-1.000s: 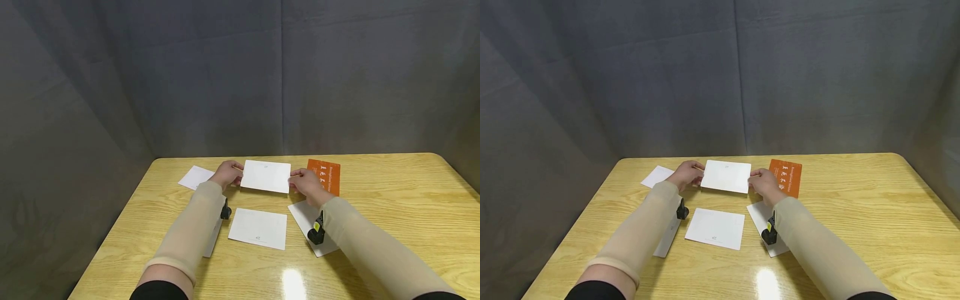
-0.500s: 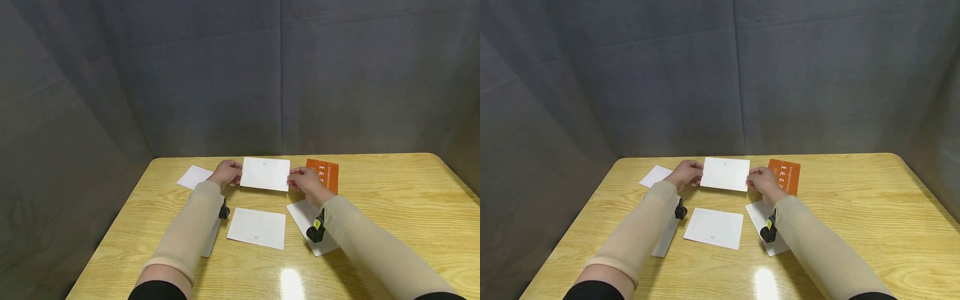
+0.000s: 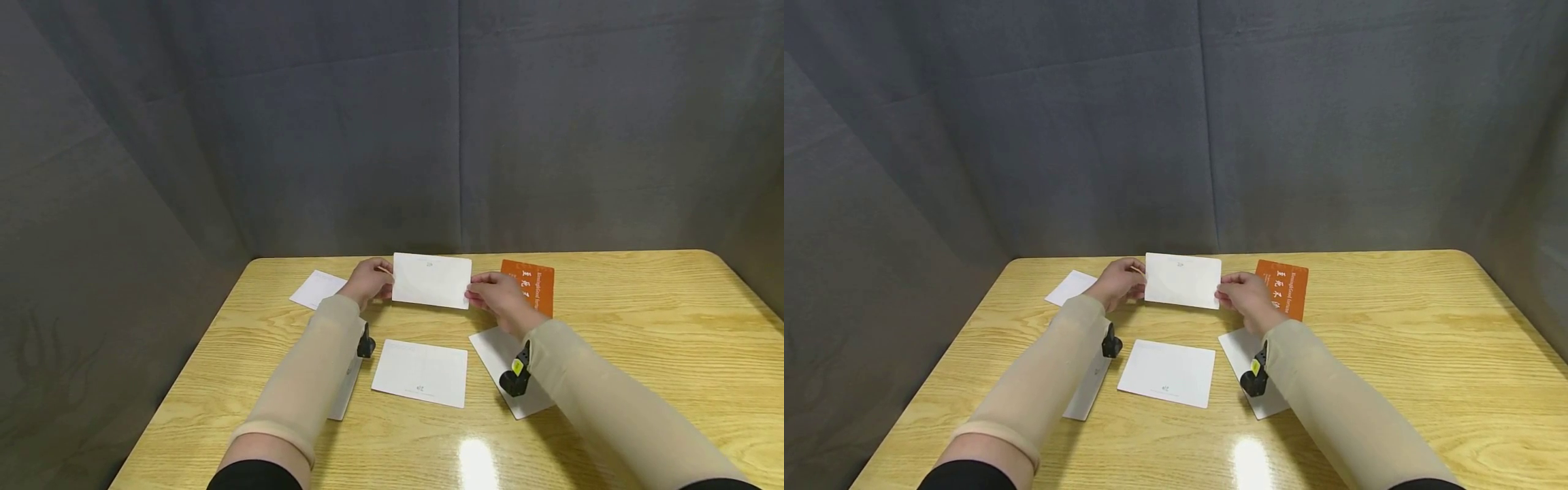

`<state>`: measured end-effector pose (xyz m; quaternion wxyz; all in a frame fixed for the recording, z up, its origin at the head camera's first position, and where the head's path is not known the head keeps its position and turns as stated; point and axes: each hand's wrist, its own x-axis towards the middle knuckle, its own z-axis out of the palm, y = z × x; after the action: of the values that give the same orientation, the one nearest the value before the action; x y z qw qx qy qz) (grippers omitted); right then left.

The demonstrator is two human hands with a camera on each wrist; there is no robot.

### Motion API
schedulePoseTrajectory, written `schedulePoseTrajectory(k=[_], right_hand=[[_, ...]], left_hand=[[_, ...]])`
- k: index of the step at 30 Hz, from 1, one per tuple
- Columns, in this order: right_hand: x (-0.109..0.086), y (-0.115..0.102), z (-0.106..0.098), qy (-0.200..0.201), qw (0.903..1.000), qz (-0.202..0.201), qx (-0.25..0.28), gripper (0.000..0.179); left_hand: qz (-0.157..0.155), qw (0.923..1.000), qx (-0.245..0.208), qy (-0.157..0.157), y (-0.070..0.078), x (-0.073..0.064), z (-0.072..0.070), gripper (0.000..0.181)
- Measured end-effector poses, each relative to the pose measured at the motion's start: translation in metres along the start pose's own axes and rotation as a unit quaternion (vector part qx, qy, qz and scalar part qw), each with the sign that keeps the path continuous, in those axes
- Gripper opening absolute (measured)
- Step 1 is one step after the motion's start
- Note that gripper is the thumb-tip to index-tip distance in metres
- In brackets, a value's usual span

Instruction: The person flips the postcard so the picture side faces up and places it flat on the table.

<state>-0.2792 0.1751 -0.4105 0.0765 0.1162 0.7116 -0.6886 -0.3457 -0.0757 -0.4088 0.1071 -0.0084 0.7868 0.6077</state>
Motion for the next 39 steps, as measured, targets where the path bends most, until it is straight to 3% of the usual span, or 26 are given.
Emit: schedulePoseTrajectory(k=[17, 32, 39], right_hand=[[-0.0002, 0.0017, 0.0003, -0.002, 0.9997, -0.023, 0.002, 0.029], [-0.0038, 0.0007, -0.0022, -0.001, 0.9986, -0.011, 0.052, 0.035], [-0.0016, 0.0045, -0.0018, -0.001, 0.9988, -0.019, 0.046, 0.035]], left_hand=[[0.017, 0.9997, -0.013, 0.015, -0.0009, 0.0043, -0.0005, 0.009], [-0.007, 0.9945, -0.101, 0.028, 0.0021, 0.0021, 0.0021, 0.02], [-0.012, 0.9938, -0.105, 0.032, 0.0017, 0.0012, 0.0029, 0.015]])
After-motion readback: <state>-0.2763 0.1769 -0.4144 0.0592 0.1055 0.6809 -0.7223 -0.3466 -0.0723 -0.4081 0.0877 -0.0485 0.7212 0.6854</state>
